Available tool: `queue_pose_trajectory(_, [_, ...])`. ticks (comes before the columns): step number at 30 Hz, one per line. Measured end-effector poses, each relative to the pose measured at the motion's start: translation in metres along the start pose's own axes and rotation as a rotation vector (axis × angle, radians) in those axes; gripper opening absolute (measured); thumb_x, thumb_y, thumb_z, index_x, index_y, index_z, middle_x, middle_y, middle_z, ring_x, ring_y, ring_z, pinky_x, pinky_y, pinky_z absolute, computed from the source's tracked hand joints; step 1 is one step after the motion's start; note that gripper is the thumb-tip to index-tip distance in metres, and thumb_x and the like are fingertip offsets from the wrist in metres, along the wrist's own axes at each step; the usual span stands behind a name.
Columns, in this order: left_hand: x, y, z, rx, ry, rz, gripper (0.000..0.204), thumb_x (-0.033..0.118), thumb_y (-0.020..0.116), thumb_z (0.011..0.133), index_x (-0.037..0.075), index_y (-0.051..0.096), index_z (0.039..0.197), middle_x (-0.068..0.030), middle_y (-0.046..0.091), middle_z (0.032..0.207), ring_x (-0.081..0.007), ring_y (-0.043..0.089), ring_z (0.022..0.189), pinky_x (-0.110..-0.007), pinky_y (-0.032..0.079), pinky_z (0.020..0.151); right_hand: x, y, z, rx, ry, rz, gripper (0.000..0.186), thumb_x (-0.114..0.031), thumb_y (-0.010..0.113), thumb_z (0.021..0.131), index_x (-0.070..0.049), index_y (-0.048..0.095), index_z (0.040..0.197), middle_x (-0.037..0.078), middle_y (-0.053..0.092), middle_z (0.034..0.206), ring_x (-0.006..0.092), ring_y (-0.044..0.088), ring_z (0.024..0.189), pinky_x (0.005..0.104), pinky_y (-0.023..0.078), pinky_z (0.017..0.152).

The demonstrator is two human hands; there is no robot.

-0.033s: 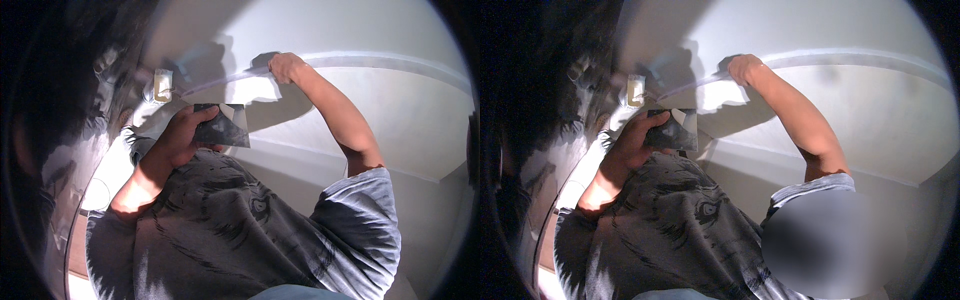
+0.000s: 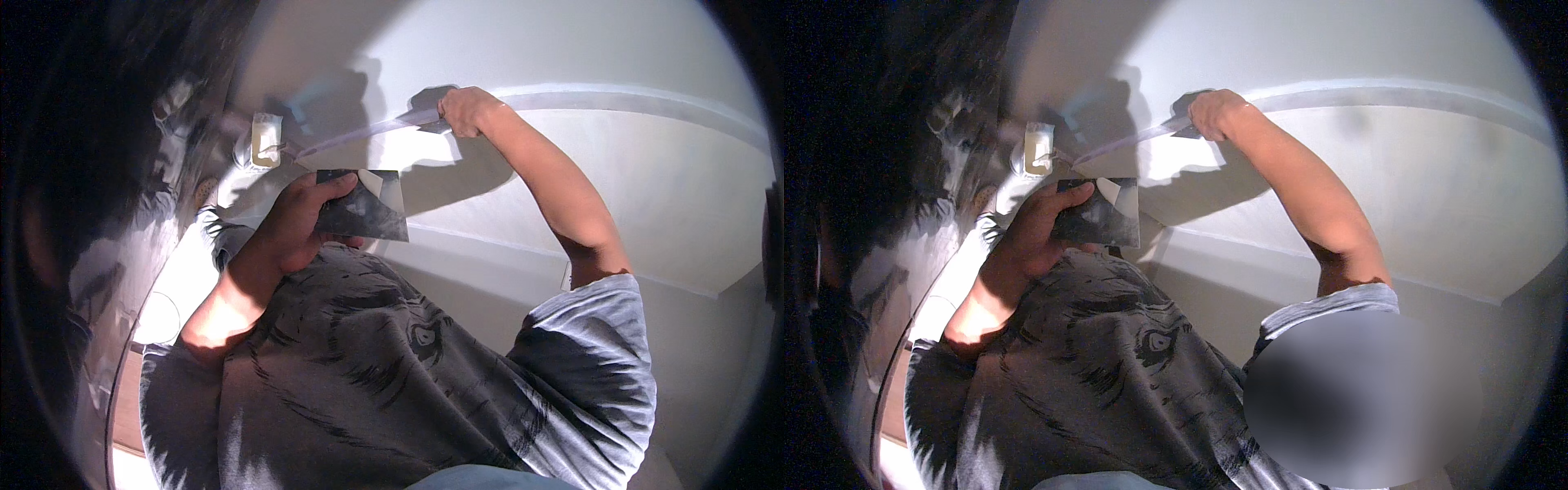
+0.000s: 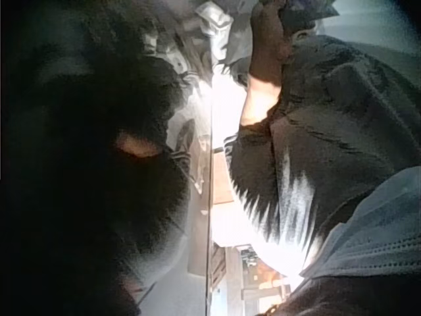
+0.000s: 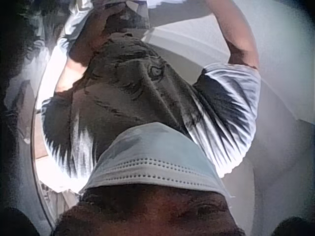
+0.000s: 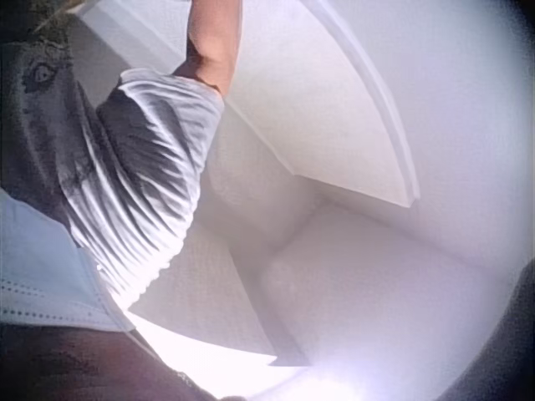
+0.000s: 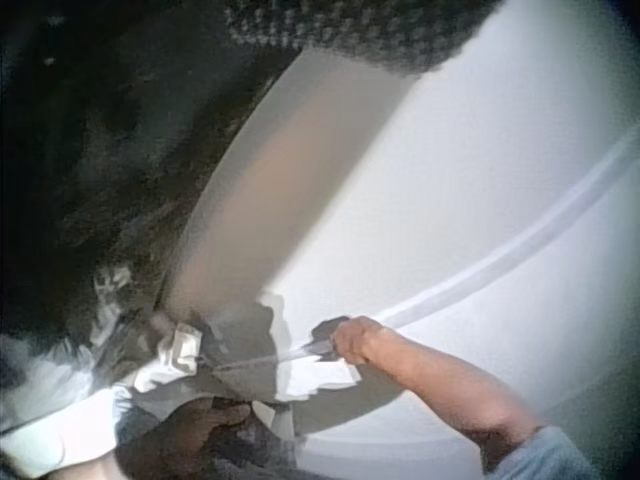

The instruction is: The person applies joint compound to a wall corner using a putty knife and a hawk. They repeatedly scoop compound from the hawk and spread it along the corner, smoothing the surface.

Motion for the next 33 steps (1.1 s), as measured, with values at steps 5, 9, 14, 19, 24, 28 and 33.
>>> queue_pose_trajectory(5, [-0.006, 0.002, 0.003, 0.004, -0.010, -0.003, 0.032, 0.029, 0.065, 0.100, 0.004, 0.060, 0.119, -0.0094, 0.068, 0.106, -0.0222, 0.070, 0.094, -0.041, 0.064, 0.069, 0.052, -0.034, -0.019, 0.246, 0.058, 0.115, 0.031, -0.004, 0.066, 0.078, -0.001, 0.074, 0.107, 0.020, 0.075, 0.100, 0.0361, 0.073, 0.097, 0.0439, 0.059, 0.087])
queue_pose_trajectory(9, [-0.010, -0.001, 0.006, 0.027, 0.000, -0.001, 0.033, 0.028, 0.065, 0.100, 0.004, 0.058, 0.120, -0.0094, 0.068, 0.106, -0.0222, 0.070, 0.093, -0.042, 0.064, 0.069, 0.077, -0.040, -0.032, 0.180, 0.129, 0.134, 0.030, -0.003, 0.067, 0.076, -0.001, 0.073, 0.106, 0.021, 0.075, 0.099, 0.0372, 0.073, 0.095, 0.0435, 0.059, 0.084])
queue_pose_trajectory(14, [-0.008, -0.005, 0.007, -0.004, -0.014, -0.006, 0.033, 0.028, 0.065, 0.100, 0.004, 0.058, 0.121, -0.0095, 0.068, 0.106, -0.0220, 0.071, 0.091, -0.041, 0.065, 0.068, 0.084, -0.022, -0.023, 0.172, 0.152, 0.104, 0.027, 0.000, 0.065, 0.076, -0.001, 0.072, 0.102, 0.020, 0.075, 0.099, 0.0358, 0.073, 0.096, 0.0446, 0.059, 0.083])
queue_pose_trajectory(19, [-0.008, -0.008, 0.008, 0.020, -0.025, -0.004, 0.033, 0.028, 0.065, 0.100, 0.003, 0.057, 0.121, -0.0099, 0.068, 0.103, -0.0217, 0.071, 0.091, -0.040, 0.065, 0.067, 0.076, -0.027, -0.024, 0.185, 0.162, 0.029, 0.025, 0.000, 0.064, 0.078, -0.002, 0.073, 0.102, 0.019, 0.075, 0.100, 0.0354, 0.073, 0.099, 0.0449, 0.059, 0.084])
queue_pose_trajectory(24, [-0.005, 0.004, 0.007, 0.064, -0.026, 0.003, 0.033, 0.030, 0.067, 0.098, 0.004, 0.063, 0.117, -0.0078, 0.071, 0.099, -0.0177, 0.072, 0.084, -0.032, 0.063, 0.060, 0.073, -0.020, -0.027, 0.222, 0.163, 0.034, 0.022, 0.000, 0.064, 0.079, -0.003, 0.074, 0.099, 0.018, 0.075, 0.101, 0.0351, 0.073, 0.099, 0.0448, 0.060, 0.085])
queue_pose_trajectory(28, [-0.006, 0.000, 0.011, 0.030, -0.032, 0.000, 0.032, 0.028, 0.065, 0.100, 0.003, 0.057, 0.120, -0.0102, 0.069, 0.103, -0.0208, 0.071, 0.089, -0.039, 0.064, 0.066, 0.060, -0.014, -0.038, 0.185, 0.135, -0.036, 0.020, -0.002, 0.065, 0.081, -0.004, 0.075, 0.097, 0.017, 0.076, 0.100, 0.0336, 0.073, 0.098, 0.0433, 0.060, 0.084])
queue_pose_trajectory(33, [-0.009, -0.005, 0.015, 0.033, -0.030, -0.004, 0.031, 0.028, 0.065, 0.100, 0.003, 0.059, 0.118, -0.0096, 0.069, 0.102, -0.0211, 0.071, 0.089, -0.039, 0.064, 0.067, 0.034, -0.005, -0.055, 0.202, 0.090, -0.086, 0.021, 0.000, 0.066, 0.078, -0.008, 0.077, 0.093, 0.016, 0.076, 0.090, 0.0321, 0.074, 0.089, 0.0417, 0.061, 0.080])
Point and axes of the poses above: each hand's wrist, its own z-axis towards the middle knuckle, its own y-axis out of the palm, x = y × z, the point moved 4 cm from there along z, towards the middle knuckle
